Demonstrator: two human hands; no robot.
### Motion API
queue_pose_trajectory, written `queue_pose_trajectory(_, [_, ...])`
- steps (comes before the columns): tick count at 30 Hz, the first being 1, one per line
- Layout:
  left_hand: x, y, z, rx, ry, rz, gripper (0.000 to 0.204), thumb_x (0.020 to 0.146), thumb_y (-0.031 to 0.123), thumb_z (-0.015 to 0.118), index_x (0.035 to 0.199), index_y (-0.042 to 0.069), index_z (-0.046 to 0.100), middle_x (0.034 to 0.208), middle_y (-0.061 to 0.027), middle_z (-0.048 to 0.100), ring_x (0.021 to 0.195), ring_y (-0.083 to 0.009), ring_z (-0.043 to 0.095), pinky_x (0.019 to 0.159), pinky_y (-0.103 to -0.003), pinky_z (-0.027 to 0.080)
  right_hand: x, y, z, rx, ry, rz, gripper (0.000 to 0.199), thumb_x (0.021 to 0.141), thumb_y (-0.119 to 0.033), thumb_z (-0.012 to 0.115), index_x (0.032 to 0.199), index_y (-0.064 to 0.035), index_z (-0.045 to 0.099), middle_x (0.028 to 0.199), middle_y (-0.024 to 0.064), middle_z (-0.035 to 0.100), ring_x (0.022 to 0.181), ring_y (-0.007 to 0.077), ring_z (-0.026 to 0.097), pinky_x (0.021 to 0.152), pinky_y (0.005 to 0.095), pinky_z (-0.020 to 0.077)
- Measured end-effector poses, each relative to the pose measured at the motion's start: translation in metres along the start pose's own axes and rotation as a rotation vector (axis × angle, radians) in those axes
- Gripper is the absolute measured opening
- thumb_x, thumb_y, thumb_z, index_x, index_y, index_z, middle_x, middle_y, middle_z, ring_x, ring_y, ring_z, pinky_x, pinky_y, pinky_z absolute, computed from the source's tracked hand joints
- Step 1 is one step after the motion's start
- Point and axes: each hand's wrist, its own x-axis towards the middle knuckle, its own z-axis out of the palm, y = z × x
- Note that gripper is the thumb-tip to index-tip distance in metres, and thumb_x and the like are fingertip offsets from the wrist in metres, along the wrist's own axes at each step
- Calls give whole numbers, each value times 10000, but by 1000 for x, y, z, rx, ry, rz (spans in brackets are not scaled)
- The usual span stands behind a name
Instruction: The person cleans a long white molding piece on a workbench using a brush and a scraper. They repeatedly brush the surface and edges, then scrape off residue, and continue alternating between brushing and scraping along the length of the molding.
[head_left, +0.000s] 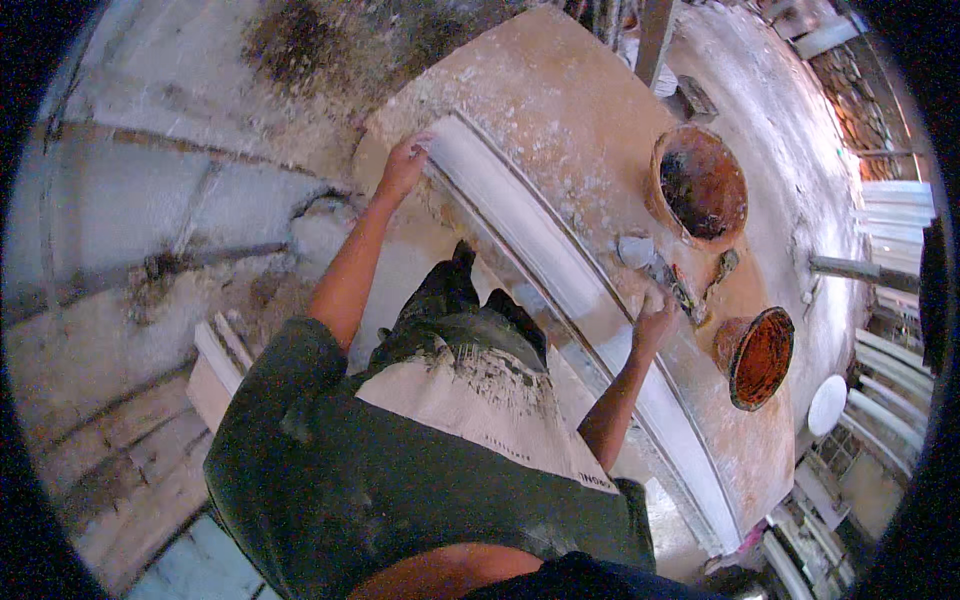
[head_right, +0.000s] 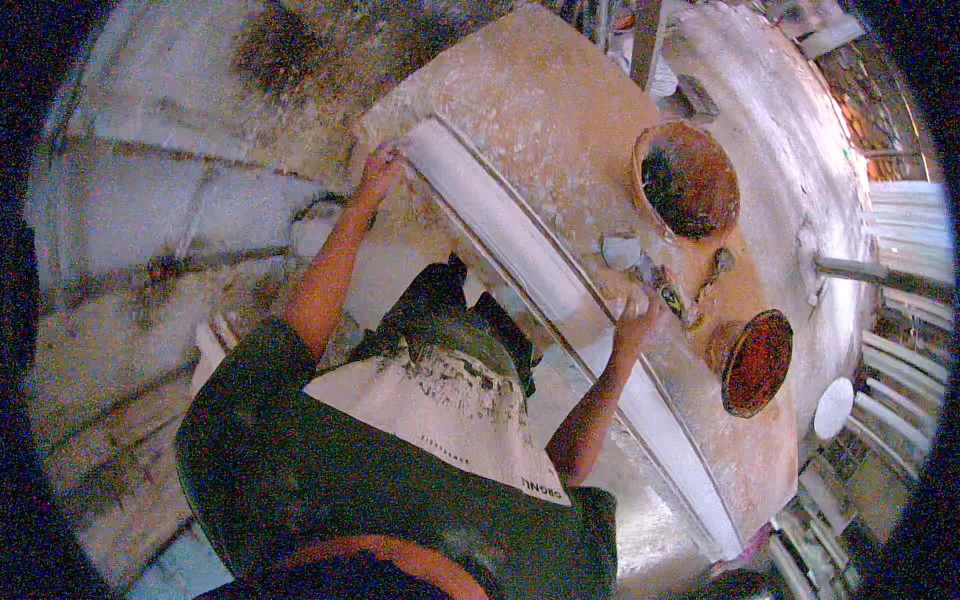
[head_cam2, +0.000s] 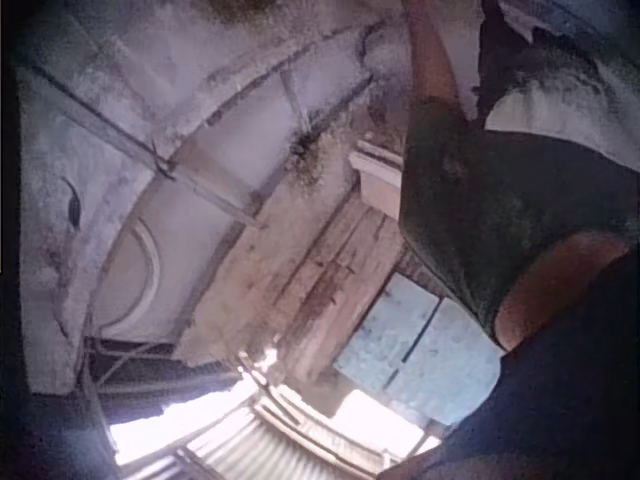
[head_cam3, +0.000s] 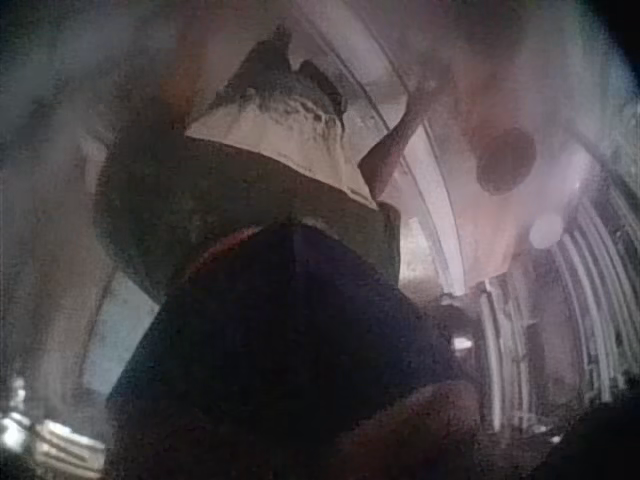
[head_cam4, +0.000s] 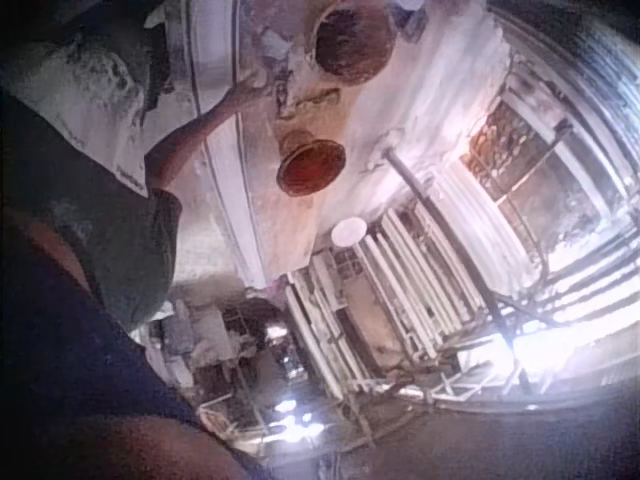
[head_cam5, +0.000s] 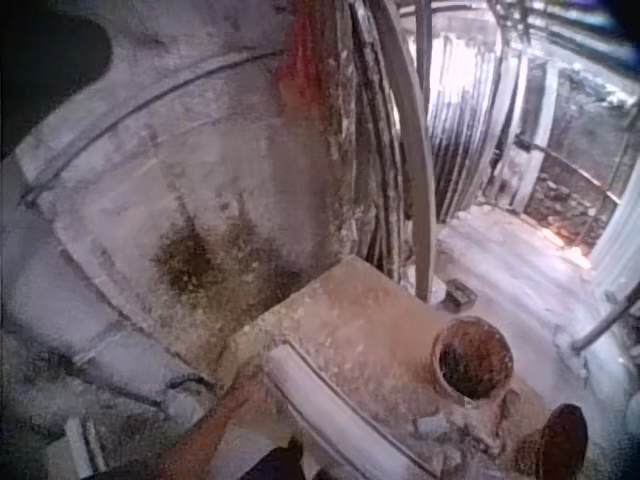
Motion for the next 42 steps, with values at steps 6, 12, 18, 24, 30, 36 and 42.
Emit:
queue_pose_trajectory(6, [120,-20,-27,822,-278,514,402,814,66,547,1211,125,575,1209,-131,581,1194,-349,477,1000,-457,386,-49,-78,8,176,-2,172,273,795,-135,703,1061,-111,645,1196,194,527,1152,356,492,961,450,424])
queue_pose_trajectory(12, [143,-26,-56,876,-394,561,214,841,259,605,969,90,634,951,-151,632,984,-351,577,917,-467,416,-49,-91,11,27,78,158,248,817,-183,697,1040,-81,658,1177,193,538,1139,348,496,970,434,400])
queue_pose_trajectory(18, [142,-26,-75,542,-458,244,297,872,344,617,883,56,688,805,-97,636,798,-251,615,791,-392,466,-59,-114,15,87,130,208,221,866,-216,650,1042,-83,675,1212,186,550,1149,329,509,920,398,428])
queue_pose_trajectory(24, [129,-23,-71,56,-424,-197,279,863,351,650,861,78,709,767,-1,596,734,-137,561,714,-305,444,-89,-115,27,68,123,231,241,866,-250,655,1045,-89,675,1198,186,560,1121,318,529,889,379,439])
queue_pose_trajectory(30, [122,-10,-77,-511,-639,-321,176,863,279,663,814,111,643,777,4,596,756,-107,556,750,-248,439,-101,-123,12,121,168,400,238,855,-273,670,1041,-125,679,1187,145,555,1101,286,536,834,382,466])
queue_pose_trajectory(36, [92,17,-47,-343,-395,-311,309,860,212,663,1106,34,600,1053,-87,650,997,-169,582,885,-283,427,-107,-117,12,212,234,455,225,831,-199,684,1043,-124,681,1191,142,557,1109,295,536,896,396,451])
queue_pose_trajectory(42, [93,-32,-46,-310,-217,-301,301,895,293,568,950,15,669,992,-84,680,947,-180,613,889,-325,452,-106,-134,49,155,169,211,250,784,-133,677,1031,-96,666,1166,170,574,1125,326,525,943,404,442])
